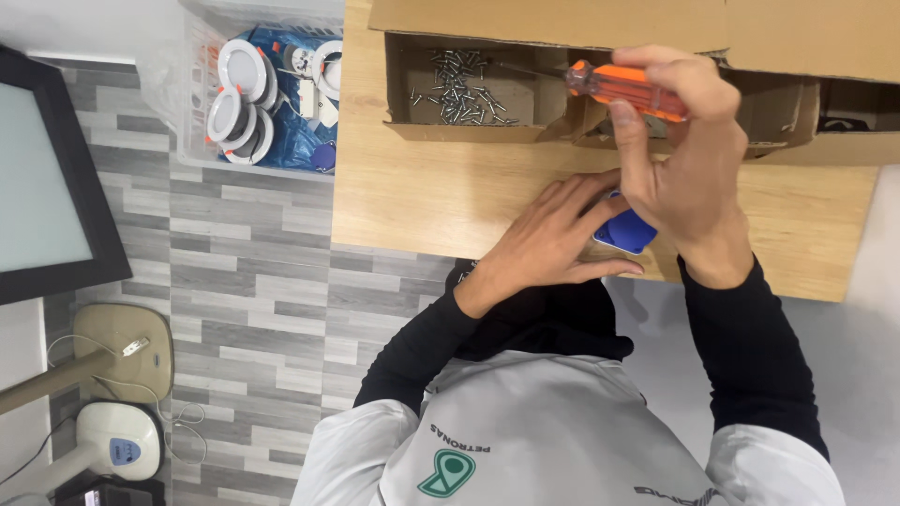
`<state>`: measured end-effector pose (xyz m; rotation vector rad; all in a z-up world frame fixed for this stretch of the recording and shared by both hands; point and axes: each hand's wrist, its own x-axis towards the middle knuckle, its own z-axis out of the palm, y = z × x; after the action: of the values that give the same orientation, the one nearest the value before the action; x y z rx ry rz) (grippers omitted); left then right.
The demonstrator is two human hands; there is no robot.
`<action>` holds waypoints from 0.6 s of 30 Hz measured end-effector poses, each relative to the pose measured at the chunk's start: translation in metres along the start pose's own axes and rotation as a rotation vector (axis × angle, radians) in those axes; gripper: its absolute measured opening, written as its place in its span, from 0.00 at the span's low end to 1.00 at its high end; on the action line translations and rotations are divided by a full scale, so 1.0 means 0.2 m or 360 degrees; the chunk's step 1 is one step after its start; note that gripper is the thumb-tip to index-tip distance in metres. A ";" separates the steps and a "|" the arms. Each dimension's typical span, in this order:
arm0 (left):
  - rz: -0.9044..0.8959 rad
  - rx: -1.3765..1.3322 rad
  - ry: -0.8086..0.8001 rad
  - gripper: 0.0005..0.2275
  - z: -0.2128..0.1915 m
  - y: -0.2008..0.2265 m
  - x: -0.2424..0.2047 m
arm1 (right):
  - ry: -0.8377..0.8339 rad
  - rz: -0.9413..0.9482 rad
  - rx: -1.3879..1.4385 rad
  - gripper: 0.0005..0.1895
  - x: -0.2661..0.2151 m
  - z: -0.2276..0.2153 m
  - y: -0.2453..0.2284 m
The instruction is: The person assembles a blue electrical socket by inserting a black rubber grommet and a white plastic backplate. They then use an orange screwdriver to tighten screws into the socket, securing the components together.
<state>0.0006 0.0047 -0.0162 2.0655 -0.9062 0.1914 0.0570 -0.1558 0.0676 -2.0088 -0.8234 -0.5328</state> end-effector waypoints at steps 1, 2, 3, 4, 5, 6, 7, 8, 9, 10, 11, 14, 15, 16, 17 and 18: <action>-0.0002 0.0006 0.0006 0.30 -0.01 0.00 -0.01 | -0.0002 -0.0007 0.0004 0.16 0.00 -0.02 -0.02; -0.0032 -0.0044 0.0008 0.32 -0.01 0.01 -0.01 | 0.0023 0.0014 0.0089 0.15 0.01 -0.03 -0.05; -0.0056 -0.0095 0.0005 0.33 -0.01 0.01 -0.01 | 0.0053 0.0038 0.0169 0.15 0.01 -0.05 -0.07; -0.0054 -0.0090 0.0006 0.33 0.00 0.01 -0.02 | 0.0056 0.0033 0.0170 0.15 -0.01 -0.07 -0.07; -0.0044 -0.0145 0.0050 0.34 0.01 0.00 -0.03 | 0.0135 0.0000 0.0141 0.14 -0.02 -0.10 -0.08; -0.0034 -0.0201 0.0093 0.35 0.02 -0.01 -0.03 | 0.0214 -0.0032 0.0112 0.14 -0.03 -0.12 -0.09; -0.0033 -0.0197 0.0093 0.35 0.01 -0.01 -0.03 | 0.0216 -0.0035 0.0113 0.14 -0.05 -0.13 -0.09; -0.0034 -0.0300 0.0159 0.34 0.01 -0.01 -0.03 | 0.0260 -0.0043 0.0112 0.13 -0.06 -0.15 -0.10; -0.0029 -0.0401 0.0223 0.33 0.00 -0.01 -0.02 | 0.0307 -0.0054 0.0108 0.13 -0.07 -0.16 -0.11; -0.0023 -0.0396 0.0222 0.33 -0.01 0.00 -0.04 | 0.0313 -0.0060 0.0107 0.13 -0.09 -0.18 -0.12; -0.0063 -0.0492 0.0326 0.29 -0.02 0.01 -0.04 | 0.0333 -0.0087 0.0070 0.13 -0.11 -0.20 -0.13; -0.0124 -0.0679 0.0578 0.22 -0.05 -0.01 -0.08 | 0.0424 -0.0097 -0.0018 0.13 -0.19 -0.27 -0.14; -0.0145 -0.0767 0.0720 0.18 -0.07 -0.02 -0.09 | 0.0501 -0.0076 -0.0067 0.13 -0.23 -0.29 -0.15; -0.0141 -0.0764 0.0722 0.18 -0.11 -0.03 -0.10 | 0.0502 -0.0081 -0.0066 0.13 -0.26 -0.31 -0.15; -0.0130 -0.0689 0.0859 0.16 -0.16 -0.03 -0.10 | 0.0539 -0.0088 -0.0027 0.13 -0.30 -0.34 -0.15; -0.0119 -0.0614 0.0995 0.15 -0.20 -0.03 -0.11 | 0.0576 -0.0096 0.0013 0.14 -0.34 -0.37 -0.14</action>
<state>-0.0033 0.0490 -0.0040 1.5357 -0.4344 0.5415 -0.0141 -0.2308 0.0794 -1.8101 -0.6614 -0.8945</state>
